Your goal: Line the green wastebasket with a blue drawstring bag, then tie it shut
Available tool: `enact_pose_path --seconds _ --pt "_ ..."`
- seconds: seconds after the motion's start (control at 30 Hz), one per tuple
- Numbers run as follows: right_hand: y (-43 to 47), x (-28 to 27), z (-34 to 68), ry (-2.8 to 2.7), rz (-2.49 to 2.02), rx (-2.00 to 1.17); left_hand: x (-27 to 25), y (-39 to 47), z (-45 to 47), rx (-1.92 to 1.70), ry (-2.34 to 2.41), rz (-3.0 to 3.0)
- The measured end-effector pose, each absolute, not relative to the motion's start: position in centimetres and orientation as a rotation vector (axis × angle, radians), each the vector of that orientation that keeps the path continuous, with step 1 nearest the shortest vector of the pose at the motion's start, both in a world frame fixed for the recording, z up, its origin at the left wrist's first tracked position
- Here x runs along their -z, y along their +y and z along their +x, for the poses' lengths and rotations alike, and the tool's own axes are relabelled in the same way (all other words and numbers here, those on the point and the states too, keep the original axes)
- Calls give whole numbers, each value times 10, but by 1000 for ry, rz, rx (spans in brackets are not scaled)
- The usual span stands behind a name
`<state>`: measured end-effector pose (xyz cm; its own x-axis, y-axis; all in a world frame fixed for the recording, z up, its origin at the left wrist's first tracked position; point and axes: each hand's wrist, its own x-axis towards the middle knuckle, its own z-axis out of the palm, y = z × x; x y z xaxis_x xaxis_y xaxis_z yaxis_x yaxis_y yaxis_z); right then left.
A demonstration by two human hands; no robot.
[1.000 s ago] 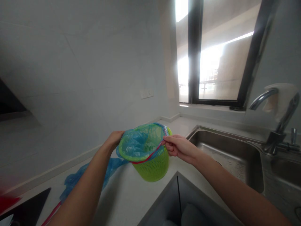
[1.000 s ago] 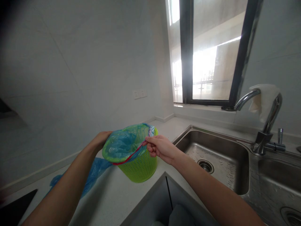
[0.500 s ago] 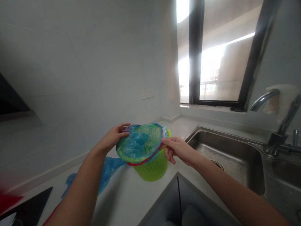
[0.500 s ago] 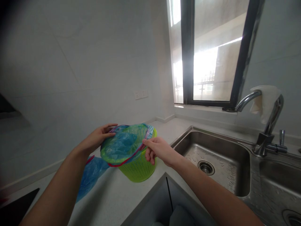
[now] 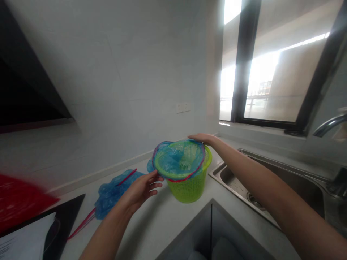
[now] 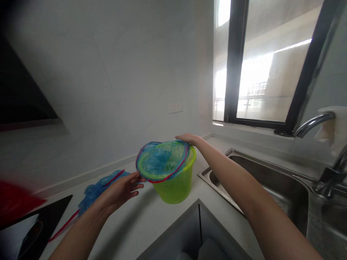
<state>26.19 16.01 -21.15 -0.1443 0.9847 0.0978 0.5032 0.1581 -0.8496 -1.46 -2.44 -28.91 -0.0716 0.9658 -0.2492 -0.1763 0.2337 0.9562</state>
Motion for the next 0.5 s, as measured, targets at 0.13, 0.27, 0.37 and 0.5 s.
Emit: enact_pose_path --seconds 0.13,0.27,0.37,0.5 --pt "170 211 245 -1667 -1359 -856 283 -34 2 -1321 1255 816" --pt "163 210 244 -1543 -1209 -848 270 -37 -4 -1498 1254 750" --pt "150 213 249 -1491 -1142 -874 258 -26 -17 -1608 1208 649" --pt "126 220 264 -1471 -1184 -845 240 6 -28 -1689 1151 565"
